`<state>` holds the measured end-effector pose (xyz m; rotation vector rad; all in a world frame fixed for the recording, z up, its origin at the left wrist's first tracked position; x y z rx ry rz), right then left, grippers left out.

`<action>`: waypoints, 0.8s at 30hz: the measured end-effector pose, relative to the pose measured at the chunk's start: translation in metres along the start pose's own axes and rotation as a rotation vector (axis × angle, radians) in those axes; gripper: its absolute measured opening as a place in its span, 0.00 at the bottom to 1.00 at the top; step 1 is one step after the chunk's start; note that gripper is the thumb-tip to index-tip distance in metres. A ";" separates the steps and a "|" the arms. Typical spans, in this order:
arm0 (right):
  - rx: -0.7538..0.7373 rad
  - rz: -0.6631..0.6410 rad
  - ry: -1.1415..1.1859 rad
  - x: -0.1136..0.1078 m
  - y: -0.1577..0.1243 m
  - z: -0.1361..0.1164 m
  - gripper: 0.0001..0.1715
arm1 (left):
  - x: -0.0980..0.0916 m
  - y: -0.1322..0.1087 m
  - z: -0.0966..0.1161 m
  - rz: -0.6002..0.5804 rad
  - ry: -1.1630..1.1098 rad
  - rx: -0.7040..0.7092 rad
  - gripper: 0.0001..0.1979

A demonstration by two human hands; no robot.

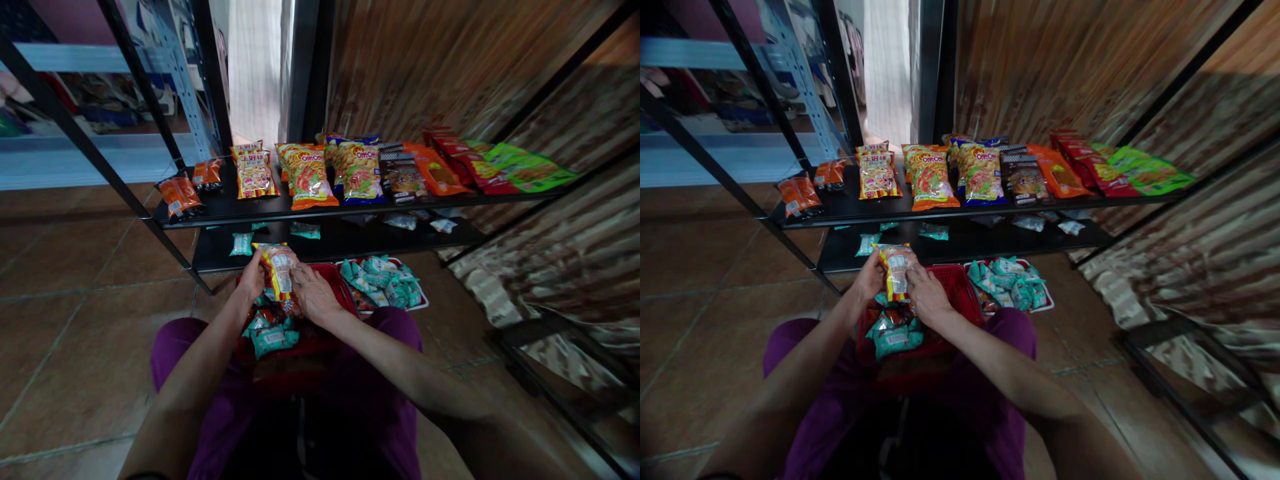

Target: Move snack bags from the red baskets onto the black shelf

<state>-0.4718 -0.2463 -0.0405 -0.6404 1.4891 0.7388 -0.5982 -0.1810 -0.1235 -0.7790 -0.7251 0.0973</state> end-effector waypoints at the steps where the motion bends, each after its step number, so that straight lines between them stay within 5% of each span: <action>1: -0.007 0.004 0.008 0.001 0.000 -0.001 0.19 | -0.002 0.003 -0.001 0.015 -0.006 -0.021 0.21; 9: -0.031 0.082 0.085 0.007 -0.005 -0.004 0.16 | -0.005 0.012 -0.003 0.000 -0.154 -0.091 0.18; 18: 0.091 0.423 0.109 0.005 -0.018 0.016 0.10 | -0.004 0.007 0.008 -0.107 -0.278 0.052 0.20; 24: 0.142 0.536 0.154 0.002 -0.026 0.026 0.09 | -0.005 0.009 0.010 -0.191 -0.297 0.074 0.21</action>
Point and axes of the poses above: each hand's wrist, its own y-axis towards the middle knuckle, its own x-axis out of the palm, z = x × y, the point moved 7 cm from there along y, towards the middle knuckle, and after that the axes turned 13 degrees about -x, right-handed, at the moved point
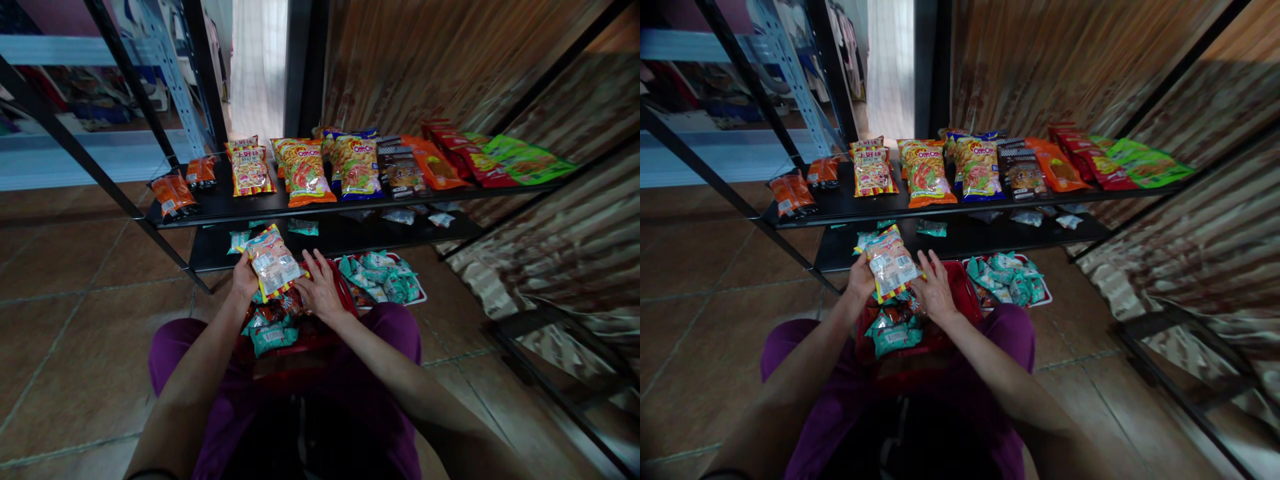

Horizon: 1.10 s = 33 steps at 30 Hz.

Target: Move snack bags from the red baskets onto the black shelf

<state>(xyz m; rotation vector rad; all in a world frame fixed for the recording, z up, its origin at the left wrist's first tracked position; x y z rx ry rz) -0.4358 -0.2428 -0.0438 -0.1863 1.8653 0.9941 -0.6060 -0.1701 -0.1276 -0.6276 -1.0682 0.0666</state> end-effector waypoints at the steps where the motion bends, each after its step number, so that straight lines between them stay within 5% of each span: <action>1: 0.028 0.021 0.032 0.000 -0.001 0.003 0.09 | 0.000 0.000 0.000 -0.011 0.001 -0.002 0.21; 7: 0.360 0.216 0.544 0.018 -0.013 0.034 0.08 | 0.000 -0.002 0.002 -0.036 0.011 0.022 0.18; 10: 0.624 0.363 0.848 0.030 -0.022 0.046 0.16 | 0.002 -0.004 0.002 -0.042 0.009 0.045 0.18; 13: 0.885 0.448 1.181 0.044 -0.028 0.045 0.24 | 0.006 -0.005 0.000 -0.059 0.017 0.047 0.18; 17: 1.053 0.463 1.511 0.055 -0.029 0.035 0.17 | 0.008 -0.005 -0.001 -0.070 0.027 0.034 0.20; 23: 1.202 0.507 1.525 0.063 -0.041 0.038 0.08 | 0.011 -0.009 0.004 -0.042 0.067 0.043 0.20; 33: 1.271 0.474 1.502 0.065 -0.050 0.040 0.09 | 0.008 0.000 0.003 0.084 0.114 -0.015 0.18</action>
Point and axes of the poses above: each hand's wrist, its own y-axis towards the middle knuckle, its own x-axis out of the palm, z = x × y, the point moved 7 cm from there along y, towards the middle knuckle, and after that the axes turned 13 degrees about -x, right-handed, at the moved point
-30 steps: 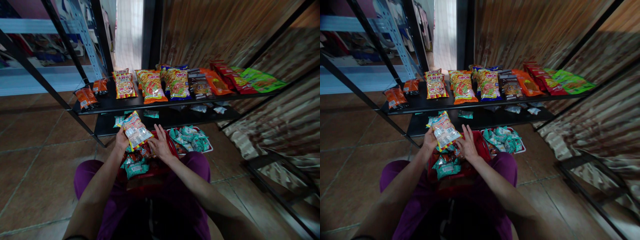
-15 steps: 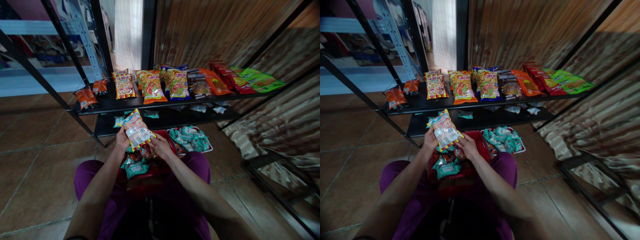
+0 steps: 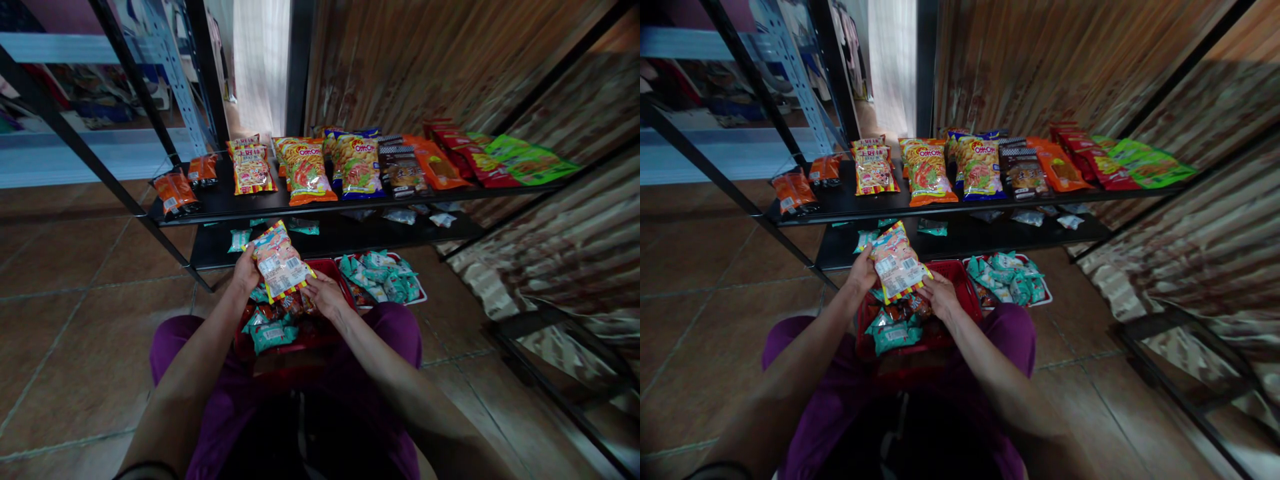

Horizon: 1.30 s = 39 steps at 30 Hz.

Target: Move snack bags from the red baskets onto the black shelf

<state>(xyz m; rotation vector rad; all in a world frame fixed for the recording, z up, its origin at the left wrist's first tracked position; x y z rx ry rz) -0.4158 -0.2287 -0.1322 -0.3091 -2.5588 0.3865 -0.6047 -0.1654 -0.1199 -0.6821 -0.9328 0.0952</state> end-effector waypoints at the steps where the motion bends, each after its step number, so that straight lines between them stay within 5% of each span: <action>1: -0.009 -0.001 -0.004 -0.001 0.000 0.000 0.09 | -0.002 0.002 0.000 -0.004 -0.003 0.004 0.19; 19: -0.107 -0.085 0.018 0.005 -0.004 0.000 0.13 | 0.000 -0.010 0.004 0.003 -0.021 0.018 0.20; 25: -0.069 0.026 0.031 -0.011 0.000 0.007 0.13 | 0.006 -0.011 0.011 -0.036 0.007 0.099 0.13; 28: -0.195 0.021 -0.074 -0.014 0.007 -0.008 0.17 | 0.009 -0.012 0.013 -0.021 0.031 0.124 0.10; 33: -0.436 -0.126 -0.276 0.012 0.026 -0.053 0.25 | 0.019 -0.019 0.011 -0.027 0.171 0.232 0.10; 39: -0.307 -0.304 -0.241 0.052 0.047 -0.069 0.22 | 0.035 -0.030 -0.002 -0.086 0.287 0.246 0.18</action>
Point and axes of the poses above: each hand's wrist, its own y-axis towards the middle knuckle, its own x-axis out of the palm, z = x × y, the point moved 7 cm from there along y, towards the middle knuckle, and after that the axes turned 13 degrees about -x, right-handed, at the moved point
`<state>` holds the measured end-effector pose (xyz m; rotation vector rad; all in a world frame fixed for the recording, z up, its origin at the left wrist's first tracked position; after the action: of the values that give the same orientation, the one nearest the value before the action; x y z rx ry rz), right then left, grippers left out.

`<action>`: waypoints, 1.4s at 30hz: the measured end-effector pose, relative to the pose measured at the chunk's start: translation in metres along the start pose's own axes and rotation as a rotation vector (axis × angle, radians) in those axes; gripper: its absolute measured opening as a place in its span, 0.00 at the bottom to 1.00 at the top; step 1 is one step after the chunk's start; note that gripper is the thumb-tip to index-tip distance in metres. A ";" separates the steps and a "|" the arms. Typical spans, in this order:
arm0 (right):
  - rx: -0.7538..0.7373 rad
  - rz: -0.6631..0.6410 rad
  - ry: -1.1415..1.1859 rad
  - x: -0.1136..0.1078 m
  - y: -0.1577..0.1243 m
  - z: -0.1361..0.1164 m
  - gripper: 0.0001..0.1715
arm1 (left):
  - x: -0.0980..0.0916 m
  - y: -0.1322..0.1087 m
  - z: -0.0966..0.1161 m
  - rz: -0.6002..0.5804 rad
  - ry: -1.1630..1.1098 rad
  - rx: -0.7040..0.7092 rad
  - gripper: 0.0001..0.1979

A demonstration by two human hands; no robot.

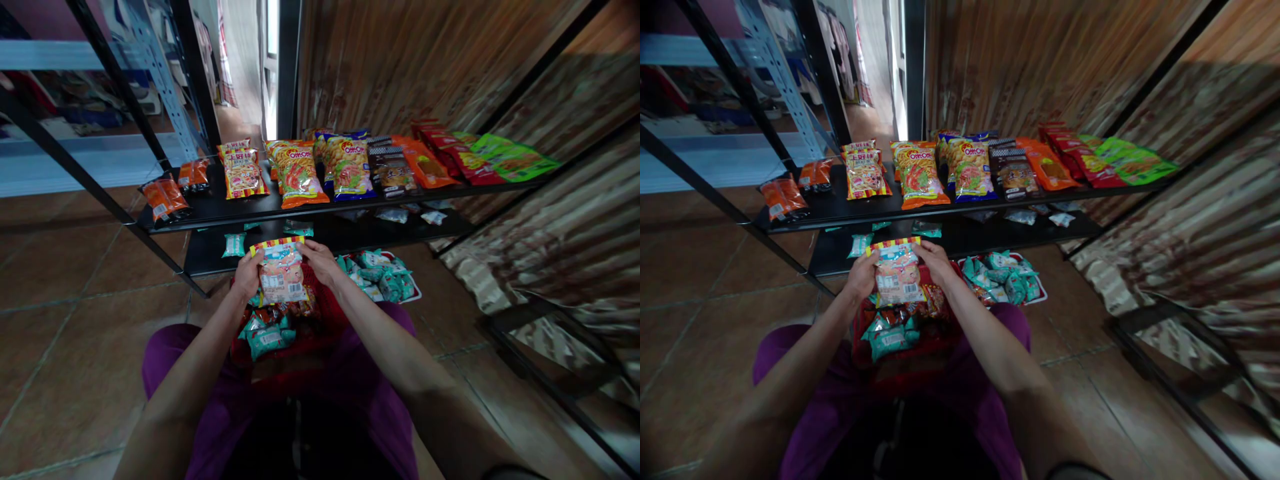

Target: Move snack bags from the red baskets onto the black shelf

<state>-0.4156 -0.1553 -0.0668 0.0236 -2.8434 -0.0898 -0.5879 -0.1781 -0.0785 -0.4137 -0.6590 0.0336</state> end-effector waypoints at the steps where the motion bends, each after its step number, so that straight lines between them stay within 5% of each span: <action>1: 0.017 0.001 0.008 0.002 0.003 0.001 0.21 | 0.001 -0.001 0.000 0.004 0.018 0.002 0.19; 8: 0.010 0.272 0.129 -0.004 0.001 0.011 0.12 | 0.001 -0.003 0.004 0.026 0.092 0.066 0.19; 14: 0.021 0.239 0.227 0.004 -0.005 0.014 0.10 | 0.001 -0.002 0.007 0.036 0.068 0.050 0.16; 20: 0.014 0.356 0.259 -0.002 -0.001 0.017 0.10 | 0.009 -0.005 -0.005 -0.160 0.088 -0.164 0.23; 24: 0.068 0.433 0.297 -0.011 0.007 0.018 0.06 | -0.004 -0.012 -0.010 -0.206 0.167 -0.188 0.24; 29: 0.111 0.534 0.290 -0.029 0.014 0.023 0.05 | -0.025 -0.019 -0.020 -0.129 0.350 -0.215 0.24; 42: 0.197 0.599 0.150 -0.048 0.022 0.043 0.06 | -0.032 -0.030 -0.033 0.042 0.336 -0.124 0.18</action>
<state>-0.3825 -0.1292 -0.1206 -0.7363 -2.5751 0.3042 -0.5969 -0.2224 -0.1093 -0.5387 -0.3216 -0.0366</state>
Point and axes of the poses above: each hand's wrist, its own y-axis towards the middle knuckle, its own x-axis out of the palm, z = x × y, the point moved 7 cm from there along y, towards the middle knuckle, and after that the axes turned 13 degrees about -x, right-handed, at the moved point
